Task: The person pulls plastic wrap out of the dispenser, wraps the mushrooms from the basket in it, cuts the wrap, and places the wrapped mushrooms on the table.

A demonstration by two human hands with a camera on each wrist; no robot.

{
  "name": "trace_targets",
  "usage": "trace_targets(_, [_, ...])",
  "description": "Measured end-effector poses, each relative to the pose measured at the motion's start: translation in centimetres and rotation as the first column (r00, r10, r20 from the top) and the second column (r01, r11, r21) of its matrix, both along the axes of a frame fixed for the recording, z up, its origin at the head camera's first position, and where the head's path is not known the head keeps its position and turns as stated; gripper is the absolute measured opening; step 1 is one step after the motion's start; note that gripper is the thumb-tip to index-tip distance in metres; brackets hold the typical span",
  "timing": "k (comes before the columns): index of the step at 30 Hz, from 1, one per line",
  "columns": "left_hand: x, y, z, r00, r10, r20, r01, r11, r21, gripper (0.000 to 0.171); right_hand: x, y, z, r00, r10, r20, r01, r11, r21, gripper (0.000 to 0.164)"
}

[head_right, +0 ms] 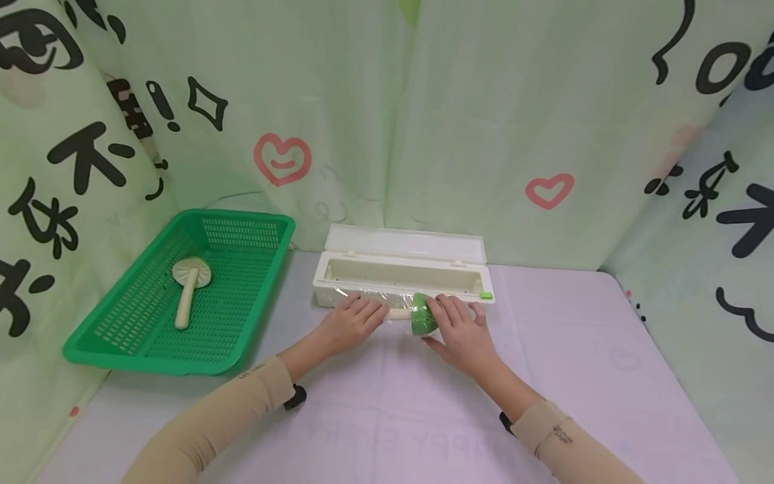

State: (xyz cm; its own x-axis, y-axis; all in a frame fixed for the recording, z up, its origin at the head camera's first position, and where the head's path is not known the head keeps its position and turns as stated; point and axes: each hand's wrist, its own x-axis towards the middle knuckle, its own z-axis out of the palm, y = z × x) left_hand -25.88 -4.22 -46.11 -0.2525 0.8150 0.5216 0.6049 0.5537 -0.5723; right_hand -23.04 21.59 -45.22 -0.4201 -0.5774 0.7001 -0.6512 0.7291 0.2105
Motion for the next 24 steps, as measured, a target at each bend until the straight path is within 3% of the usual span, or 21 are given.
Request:
trace_targets(4, [-0.1,-0.1,0.4,1.0,-0.019,0.011,0.019,1.0,0.001,0.025,-0.1,-0.3,-0.1,0.998,-0.028,-0.048,0.027,1.0,-0.009,0.078])
trace_targets(9, [-0.3,-0.2,0.9,0.999,-0.042,0.014,0.042,0.999,0.025,0.026,-0.6,-0.5,0.2,0.996,-0.045,-0.082,0.046,0.999,0.005,0.058])
trace_targets(13, [-0.6,-0.1,1.6,0.999,-0.033,-0.006,0.034,0.999,0.028,0.025,-1.1,-0.5,0.8,0.993,-0.04,-0.111,0.041,0.999,0.0,0.058])
trace_targets(24, [-1.6,-0.1,3.6,0.998,0.001,-0.068,0.007,0.994,0.11,0.024,-1.9,0.0,3.0,0.997,-0.051,-0.064,0.056,0.995,0.084,0.065])
